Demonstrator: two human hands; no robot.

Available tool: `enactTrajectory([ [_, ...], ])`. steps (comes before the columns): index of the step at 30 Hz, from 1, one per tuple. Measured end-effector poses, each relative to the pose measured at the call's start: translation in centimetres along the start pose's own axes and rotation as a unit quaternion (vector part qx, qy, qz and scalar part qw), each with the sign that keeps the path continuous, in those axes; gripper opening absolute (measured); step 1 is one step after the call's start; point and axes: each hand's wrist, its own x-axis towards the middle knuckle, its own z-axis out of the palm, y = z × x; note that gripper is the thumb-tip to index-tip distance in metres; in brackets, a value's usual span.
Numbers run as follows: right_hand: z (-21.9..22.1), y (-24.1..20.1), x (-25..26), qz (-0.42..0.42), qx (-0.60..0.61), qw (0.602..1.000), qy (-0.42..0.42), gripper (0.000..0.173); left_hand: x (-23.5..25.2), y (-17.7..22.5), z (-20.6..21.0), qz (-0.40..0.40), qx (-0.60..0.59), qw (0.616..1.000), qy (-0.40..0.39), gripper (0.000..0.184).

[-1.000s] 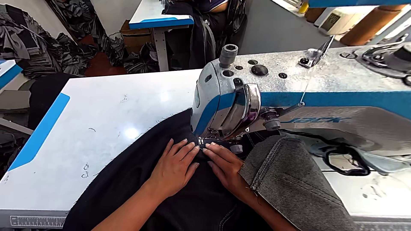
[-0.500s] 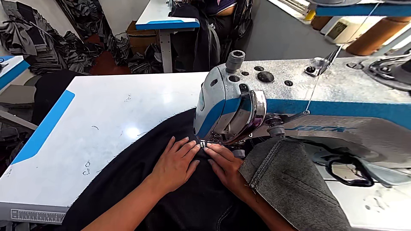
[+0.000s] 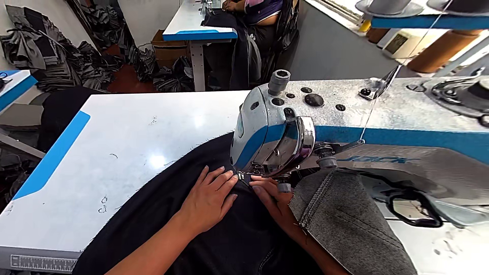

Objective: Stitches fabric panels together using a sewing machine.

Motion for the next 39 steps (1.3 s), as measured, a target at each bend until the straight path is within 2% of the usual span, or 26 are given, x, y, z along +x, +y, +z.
enactTrajectory([
  [4,-1.0,0.6,1.0,0.011,0.049,0.996,0.072,0.041,0.0,-0.1,0.0,0.0,0.006,1.0,-0.003,0.043],
  [7,-1.3,0.5,1.2,0.031,0.053,0.994,0.09,0.049,0.0,0.0,0.2,-0.002,0.011,1.0,0.002,0.043],
  [11,-0.9,0.4,1.0,0.067,0.076,0.989,0.11,0.046,-0.2,0.0,0.3,-0.004,0.011,1.0,0.012,0.044],
  [13,-0.7,-0.1,0.9,0.112,0.06,0.984,0.127,0.046,-0.3,0.0,0.3,-0.006,0.008,1.0,0.019,0.044],
  [15,-0.4,0.4,0.2,0.199,0.059,0.964,0.168,0.034,-0.3,0.1,0.3,-0.007,0.006,1.0,0.024,0.043],
  [16,-0.6,2.0,-0.9,0.237,0.083,0.953,0.168,0.031,-0.3,0.1,0.3,-0.007,0.005,1.0,0.027,0.042],
  [18,-0.9,4.9,-2.3,0.245,0.104,0.951,0.161,0.031,-0.3,0.1,0.3,-0.006,0.007,0.999,0.035,0.04],
  [21,-0.8,0.1,-0.2,0.194,0.062,0.968,0.146,0.044,-0.3,0.2,0.3,-0.004,0.011,0.999,0.04,0.041],
  [23,-1.5,-2.5,1.2,0.178,0.009,0.979,0.101,0.04,-0.3,0.3,0.2,-0.006,0.018,0.999,0.042,0.042],
  [26,-1.8,-5.9,3.3,0.296,0.076,0.946,0.105,0.025,-0.2,0.4,0.1,-0.009,0.026,0.998,0.05,0.041],
  [27,-1.9,-4.3,2.3,0.265,0.121,0.951,0.105,0.022,-0.2,0.4,0.1,-0.009,0.028,0.998,0.052,0.041],
  [28,-1.7,0.1,-0.2,0.117,0.183,0.973,0.079,0.025,-0.2,0.4,0.1,-0.009,0.029,0.998,0.054,0.041],
  [29,-1.1,4.9,-1.5,-0.051,0.192,0.978,0.062,0.035,-0.2,0.3,0.1,-0.008,0.028,0.998,0.054,0.041],
  [30,-1.1,4.4,-1.5,-0.014,0.168,0.983,0.07,0.042,-0.2,0.3,0.2,-0.006,0.027,0.998,0.054,0.041],
  [31,-1.3,1.8,-0.6,0.07,0.146,0.983,0.083,0.049,-0.2,0.2,0.3,-0.005,0.026,0.998,0.053,0.041],
  [32,-1.2,0.2,0.2,0.105,0.129,0.982,0.093,0.053,-0.2,0.2,0.3,-0.005,0.025,0.998,0.051,0.041],
  [35,-0.9,0.2,0.5,0.107,0.136,0.979,0.109,0.054,-0.9,1.1,-0.7,-0.044,0.022,0.999,0.012,0.044],
  [37,-1.2,-0.4,0.8,0.11,0.123,0.98,0.114,0.048,-2.5,3.2,-3.6,-0.129,0.007,0.991,-0.04,0.054],
  [39,-2.5,-2.6,1.4,0.079,-0.021,0.992,0.098,0.036,-5.1,5.3,-7.2,-0.223,-0.016,0.972,-0.073,0.068],
])
